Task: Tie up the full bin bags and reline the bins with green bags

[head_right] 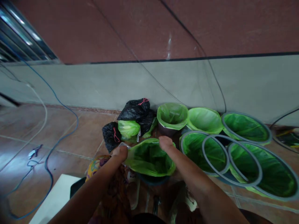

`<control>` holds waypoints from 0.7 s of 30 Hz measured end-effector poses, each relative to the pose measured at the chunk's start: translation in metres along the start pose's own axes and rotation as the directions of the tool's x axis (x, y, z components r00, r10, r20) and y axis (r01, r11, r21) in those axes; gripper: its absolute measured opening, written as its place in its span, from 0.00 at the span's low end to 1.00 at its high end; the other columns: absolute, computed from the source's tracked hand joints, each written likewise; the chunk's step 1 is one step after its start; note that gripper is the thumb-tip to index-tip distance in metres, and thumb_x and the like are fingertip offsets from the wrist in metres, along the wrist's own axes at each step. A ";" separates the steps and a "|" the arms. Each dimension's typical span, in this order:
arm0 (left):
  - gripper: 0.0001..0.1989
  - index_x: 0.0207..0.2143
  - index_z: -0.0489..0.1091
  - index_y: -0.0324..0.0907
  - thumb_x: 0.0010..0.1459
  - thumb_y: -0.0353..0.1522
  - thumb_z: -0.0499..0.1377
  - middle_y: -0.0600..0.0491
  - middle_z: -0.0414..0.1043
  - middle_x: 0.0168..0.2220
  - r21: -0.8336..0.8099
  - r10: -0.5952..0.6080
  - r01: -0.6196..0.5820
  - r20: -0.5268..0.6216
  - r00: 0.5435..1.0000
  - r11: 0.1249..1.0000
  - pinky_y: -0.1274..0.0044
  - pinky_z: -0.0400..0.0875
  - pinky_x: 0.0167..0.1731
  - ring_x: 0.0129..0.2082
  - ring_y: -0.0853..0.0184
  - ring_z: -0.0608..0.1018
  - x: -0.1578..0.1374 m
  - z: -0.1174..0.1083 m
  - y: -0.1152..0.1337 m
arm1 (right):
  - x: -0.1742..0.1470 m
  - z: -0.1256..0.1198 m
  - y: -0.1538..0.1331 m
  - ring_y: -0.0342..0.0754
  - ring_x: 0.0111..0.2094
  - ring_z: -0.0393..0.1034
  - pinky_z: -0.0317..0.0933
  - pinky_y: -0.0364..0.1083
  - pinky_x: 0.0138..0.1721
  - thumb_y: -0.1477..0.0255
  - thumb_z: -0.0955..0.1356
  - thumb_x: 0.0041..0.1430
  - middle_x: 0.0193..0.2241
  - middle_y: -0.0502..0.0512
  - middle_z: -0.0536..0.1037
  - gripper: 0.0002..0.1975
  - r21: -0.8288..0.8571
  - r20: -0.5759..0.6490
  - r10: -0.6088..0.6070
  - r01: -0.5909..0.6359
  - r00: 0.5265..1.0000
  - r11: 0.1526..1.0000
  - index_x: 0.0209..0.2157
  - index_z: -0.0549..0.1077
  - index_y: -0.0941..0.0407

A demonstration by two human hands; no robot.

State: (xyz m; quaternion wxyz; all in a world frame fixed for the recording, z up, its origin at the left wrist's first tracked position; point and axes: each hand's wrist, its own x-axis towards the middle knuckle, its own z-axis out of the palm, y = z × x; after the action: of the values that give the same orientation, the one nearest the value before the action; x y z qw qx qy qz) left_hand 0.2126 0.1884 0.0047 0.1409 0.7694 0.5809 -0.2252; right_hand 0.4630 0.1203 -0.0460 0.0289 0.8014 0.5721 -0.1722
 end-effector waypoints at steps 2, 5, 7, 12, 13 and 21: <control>0.19 0.49 0.74 0.37 0.54 0.29 0.60 0.38 0.74 0.51 0.026 0.028 -0.029 0.017 0.999 0.999 0.66 0.72 0.49 0.52 0.51 0.75 0.004 -0.008 0.007 | -0.001 -0.001 0.004 0.51 0.46 0.73 0.62 0.44 0.45 0.73 0.64 0.60 0.43 0.61 0.79 0.12 0.034 0.024 -0.004 0.004 1.000 0.999 0.43 0.76 0.58; 0.35 0.56 0.67 0.41 0.45 0.39 0.67 0.40 0.70 0.55 0.026 0.185 -0.185 -0.018 0.983 0.982 0.63 0.69 0.52 0.55 0.49 0.72 0.010 -0.014 0.026 | -0.008 -0.004 0.006 0.53 0.49 0.71 0.61 0.47 0.48 0.67 0.68 0.57 0.49 0.61 0.75 0.22 0.109 0.006 0.045 -0.046 0.999 0.993 0.53 0.70 0.56; 0.38 0.59 0.62 0.42 0.46 0.42 0.66 0.41 0.69 0.57 0.015 0.306 -0.306 -0.069 0.949 0.952 0.62 0.68 0.53 0.57 0.50 0.71 0.016 -0.012 0.041 | -0.017 -0.005 0.009 0.56 0.52 0.68 0.61 0.50 0.50 0.63 0.71 0.52 0.53 0.62 0.72 0.33 0.138 -0.007 0.107 -0.105 0.994 0.985 0.59 0.64 0.55; 0.19 0.53 0.69 0.41 0.60 0.33 0.55 0.44 0.75 0.49 0.001 0.347 -0.348 -0.095 0.933 0.937 0.67 0.68 0.52 0.51 0.58 0.76 0.034 0.009 0.063 | -0.047 0.010 0.020 0.58 0.53 0.67 0.61 0.50 0.49 0.63 0.70 0.54 0.55 0.66 0.69 0.39 0.172 -0.095 0.245 -0.226 0.965 0.959 0.64 0.55 0.59; 0.17 0.51 0.71 0.41 0.62 0.31 0.53 0.44 0.76 0.48 -0.012 0.339 -0.341 -0.094 0.936 0.940 0.69 0.68 0.52 0.50 0.60 0.77 0.037 0.012 0.064 | -0.053 0.017 0.022 0.56 0.51 0.69 0.61 0.48 0.48 0.67 0.68 0.56 0.54 0.67 0.70 0.35 0.173 -0.111 0.253 -0.232 0.961 0.957 0.63 0.56 0.60; 0.14 0.45 0.75 0.38 0.62 0.29 0.52 0.43 0.77 0.46 -0.064 0.290 -0.292 -0.036 0.956 0.954 0.72 0.71 0.49 0.48 0.60 0.78 0.059 0.020 0.050 | -0.068 0.050 0.037 0.49 0.42 0.74 0.61 0.43 0.43 0.81 0.60 0.57 0.42 0.61 0.79 0.20 0.268 -0.069 0.110 -0.088 0.992 0.959 0.49 0.73 0.59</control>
State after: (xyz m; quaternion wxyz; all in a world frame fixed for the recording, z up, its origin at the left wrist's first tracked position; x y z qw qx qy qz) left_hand 0.2702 0.2136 -0.0444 0.1911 0.8441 0.4706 -0.1718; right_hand 0.4654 0.0336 -0.0773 -0.0934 0.8322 0.5038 -0.2121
